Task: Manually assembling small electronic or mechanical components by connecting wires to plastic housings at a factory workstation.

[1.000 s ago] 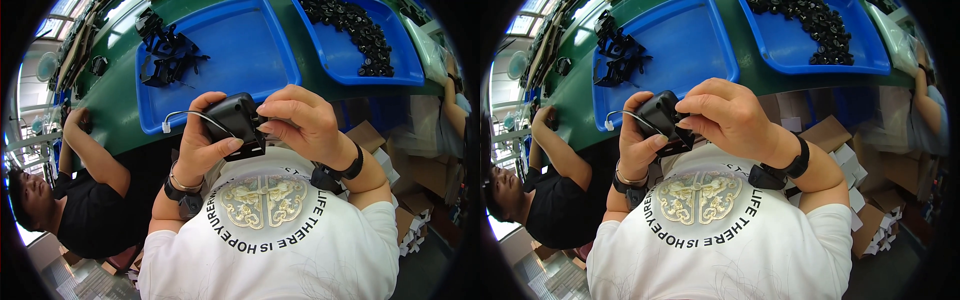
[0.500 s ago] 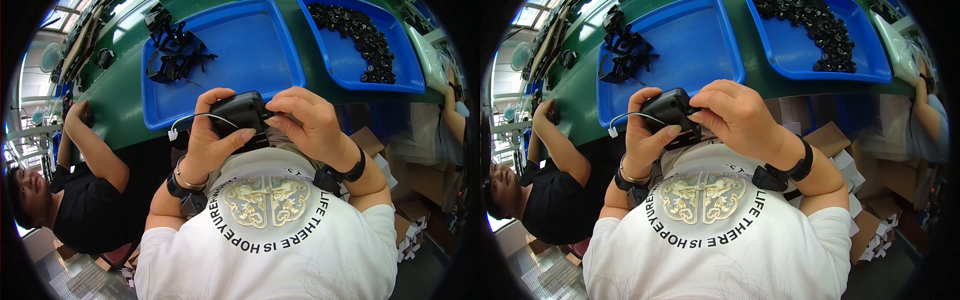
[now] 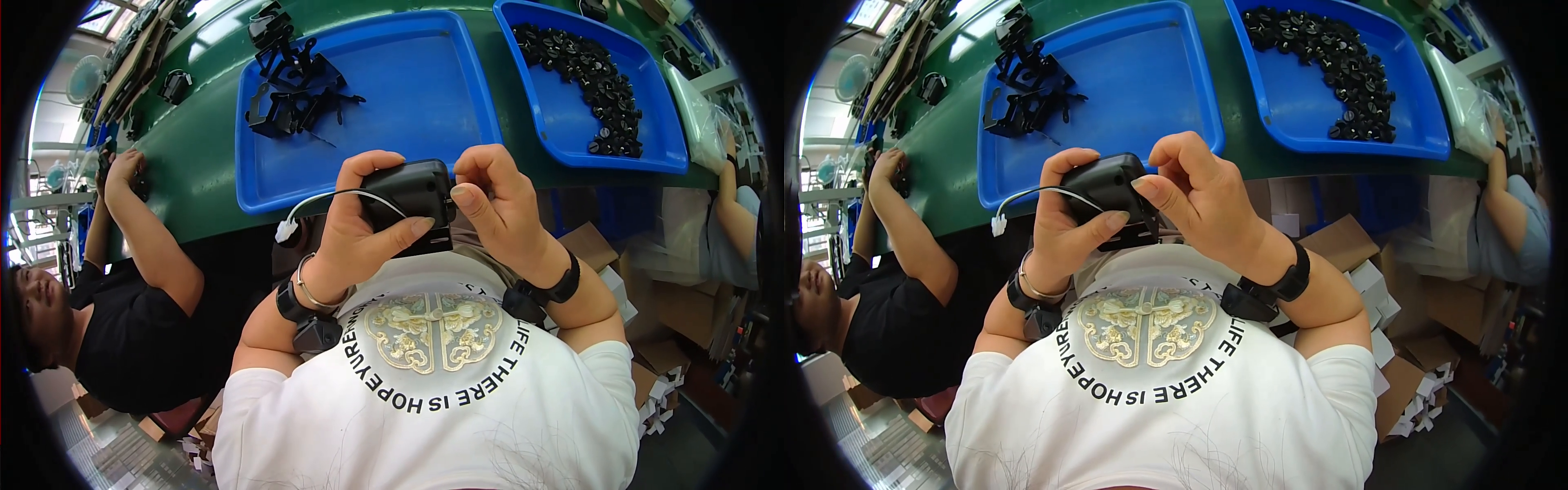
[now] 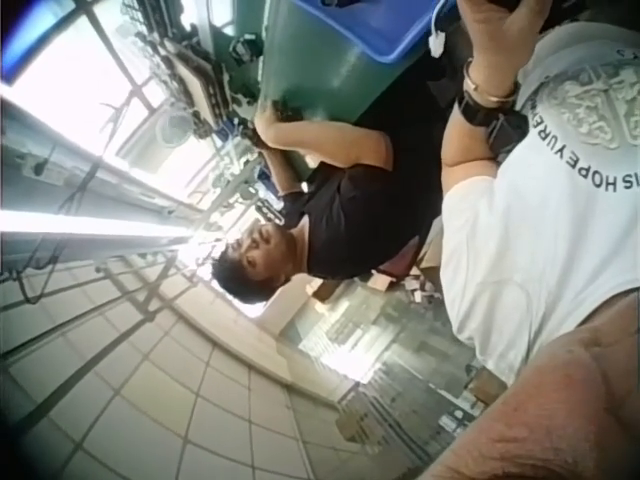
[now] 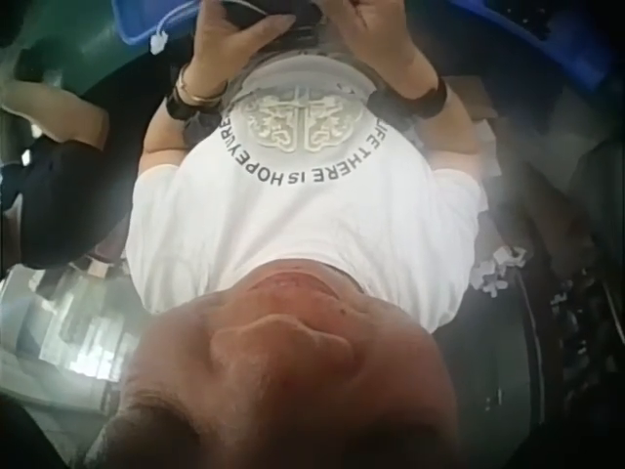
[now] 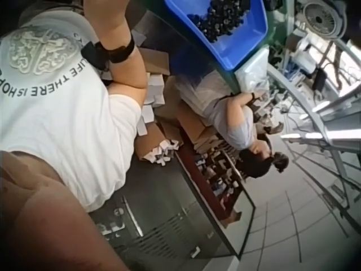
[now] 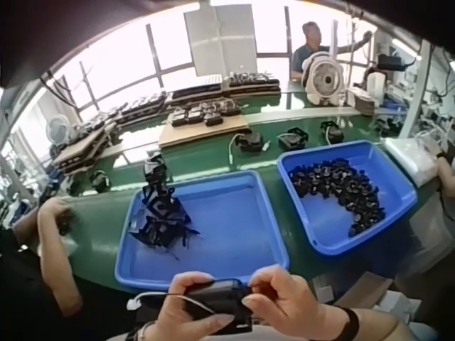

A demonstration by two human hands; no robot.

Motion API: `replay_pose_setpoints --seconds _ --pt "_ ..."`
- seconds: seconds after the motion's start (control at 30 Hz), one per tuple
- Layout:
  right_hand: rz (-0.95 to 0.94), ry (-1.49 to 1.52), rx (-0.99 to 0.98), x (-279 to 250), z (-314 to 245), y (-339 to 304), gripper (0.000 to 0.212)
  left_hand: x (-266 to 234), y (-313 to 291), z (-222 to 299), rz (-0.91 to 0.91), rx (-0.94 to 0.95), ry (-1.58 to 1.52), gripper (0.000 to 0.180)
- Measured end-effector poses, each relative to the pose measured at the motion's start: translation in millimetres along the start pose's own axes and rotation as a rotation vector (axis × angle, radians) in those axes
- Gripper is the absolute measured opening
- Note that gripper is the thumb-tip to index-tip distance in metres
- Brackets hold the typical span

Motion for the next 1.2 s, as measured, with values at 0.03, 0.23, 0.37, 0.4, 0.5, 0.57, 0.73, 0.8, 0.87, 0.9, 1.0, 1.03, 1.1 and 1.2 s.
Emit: replay_pose_setpoints --seconds 0.03,0.23,0.37,0.4,0.5,0.57,0.73,0.8,0.87,0.9,1.0,1.03,1.1,1.2 --pt "0.024 0.049 0.035 -0.1 -0.1 -0.7 0.024 0.6 0.2 0.4 0.0 0.004 -0.004 0.059" --pt "0.013 -0.003 -0.05 -2.2 -10.7 0.3 0.023 -7.4 3.5 -5.2 0.065 -0.085 -0.09 0.059" --pt "0.012 -0.143 -0.224 -4.4 -22.2 0.0 0.022 -8.3 2.8 -3.6 0.045 -0.048 -0.071 0.059" --pt "-0.066 -0.171 -0.166 -1.5 -16.2 0.7 0.022 -7.5 2.3 -2.2 0.028 -0.022 -0.055 0.06" --pt "-0.219 -0.229 -0.051 2.2 -3.8 -0.8 0.021 -7.5 2.9 0.1 0.016 0.007 -0.035 0.06" --pt "-0.174 -0.109 0.004 -3.6 -2.6 0.8 0.022 -7.5 2.4 3.0 0.009 0.023 -0.023 0.06" --pt "0.026 -0.103 -0.17 -2.4 -18.5 -0.2 0.029 -11.5 2.5 -0.1 0.06 -0.042 -0.062 0.059" --pt "-0.054 -0.169 -0.166 -1.5 -14.0 1.4 0.029 -9.4 3.8 2.7 0.032 0.029 -0.024 0.059" --pt "-0.215 -0.296 -0.161 6.4 -7.0 1.6 0.029 -11.6 4.0 2.5 0.052 -0.002 -0.049 0.059" --pt "-0.217 -0.297 -0.162 8.5 -8.8 2.0 0.029 -13.4 3.9 1.8 0.07 -0.033 -0.073 0.059" --pt "-0.014 -0.048 -0.069 2.3 -19.8 9.4 0.027 -14.2 4.6 0.3 0.082 -0.036 -0.078 0.059" --pt "-0.016 -0.05 -0.069 1.1 -18.1 9.8 0.027 -13.2 5.1 1.1 0.074 -0.009 -0.057 0.059" --pt "-0.098 -0.208 -0.177 3.0 -14.8 8.6 0.021 -11.9 4.6 3.4 0.067 0.018 -0.037 0.059" --pt "-0.097 -0.214 -0.178 5.8 -18.4 9.2 0.02 -11.7 3.9 3.3 0.075 -0.035 -0.114 0.059"
Point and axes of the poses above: each hand's wrist, its own y-axis towards the middle knuckle, its own x-axis out of the palm, z = x × y, the point moved 9 cm from there along y, towards the middle knuckle, and after that the axes turned 14 degrees about z, right-handed, at the moved point
